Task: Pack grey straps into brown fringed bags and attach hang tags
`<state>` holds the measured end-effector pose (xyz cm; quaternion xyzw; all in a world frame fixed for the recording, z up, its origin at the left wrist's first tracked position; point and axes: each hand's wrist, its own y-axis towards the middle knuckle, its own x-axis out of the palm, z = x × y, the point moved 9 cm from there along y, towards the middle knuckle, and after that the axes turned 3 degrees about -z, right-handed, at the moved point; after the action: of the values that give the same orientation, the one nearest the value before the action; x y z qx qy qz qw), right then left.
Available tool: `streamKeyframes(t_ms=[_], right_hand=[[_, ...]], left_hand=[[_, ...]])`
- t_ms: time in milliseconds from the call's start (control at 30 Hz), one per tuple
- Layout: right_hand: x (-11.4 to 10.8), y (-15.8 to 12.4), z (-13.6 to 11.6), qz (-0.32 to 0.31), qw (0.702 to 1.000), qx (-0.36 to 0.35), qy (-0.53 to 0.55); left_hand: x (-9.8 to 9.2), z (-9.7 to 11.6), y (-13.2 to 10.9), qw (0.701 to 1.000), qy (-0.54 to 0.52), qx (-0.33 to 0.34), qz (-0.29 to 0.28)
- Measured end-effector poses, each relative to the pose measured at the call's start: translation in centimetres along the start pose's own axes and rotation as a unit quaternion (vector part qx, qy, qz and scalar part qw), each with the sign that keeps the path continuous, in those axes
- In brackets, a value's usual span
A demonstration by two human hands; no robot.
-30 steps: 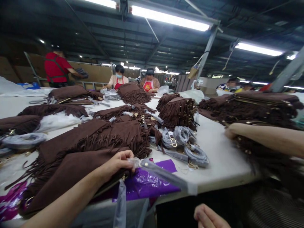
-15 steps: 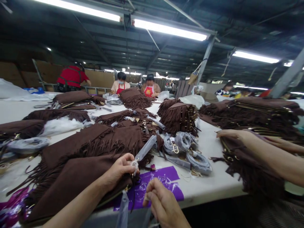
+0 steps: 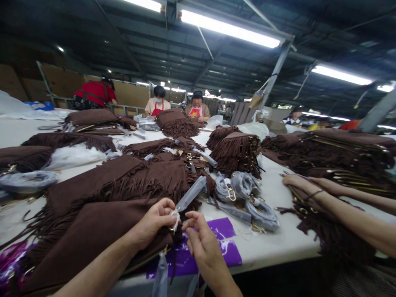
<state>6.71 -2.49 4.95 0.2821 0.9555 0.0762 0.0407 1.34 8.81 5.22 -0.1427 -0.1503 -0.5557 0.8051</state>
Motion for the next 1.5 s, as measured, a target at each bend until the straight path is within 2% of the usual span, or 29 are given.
streamKeyframes(t_ms=[133, 267, 900, 1100, 1200, 1333, 1500], right_hand=[[1.1, 0.3, -0.3, -0.004, 0.998, -0.057, -0.005], [1.1, 0.8, -0.6, 0.025, 0.996, -0.085, 0.003], [2.1, 1.6, 0.0, -0.011, 0.994, -0.073, 0.083], [2.3, 2.1, -0.4, -0.024, 0.995, -0.084, 0.056], [2.2, 2.6, -0.6, -0.034, 0.995, -0.094, 0.001], [2.0, 2.9, -0.9, -0.016, 0.991, -0.118, -0.060], [2.2, 2.8, -0.6, -0.016, 0.994, -0.101, 0.030]], left_hand=[[-0.6, -0.1, 0.0, 1.000, 0.006, 0.003, 0.023], [-0.8, -0.2, -0.1, 0.999, 0.014, -0.005, 0.036], [-1.3, -0.7, 0.1, 0.999, -0.017, -0.024, 0.031], [-1.4, -0.8, 0.3, 1.000, -0.009, -0.016, 0.023], [-1.8, -1.0, 0.4, 1.000, 0.000, -0.010, 0.027], [-1.7, -1.0, 0.4, 1.000, 0.005, -0.008, 0.022], [-1.7, -0.8, 0.1, 0.999, 0.006, -0.021, 0.032]])
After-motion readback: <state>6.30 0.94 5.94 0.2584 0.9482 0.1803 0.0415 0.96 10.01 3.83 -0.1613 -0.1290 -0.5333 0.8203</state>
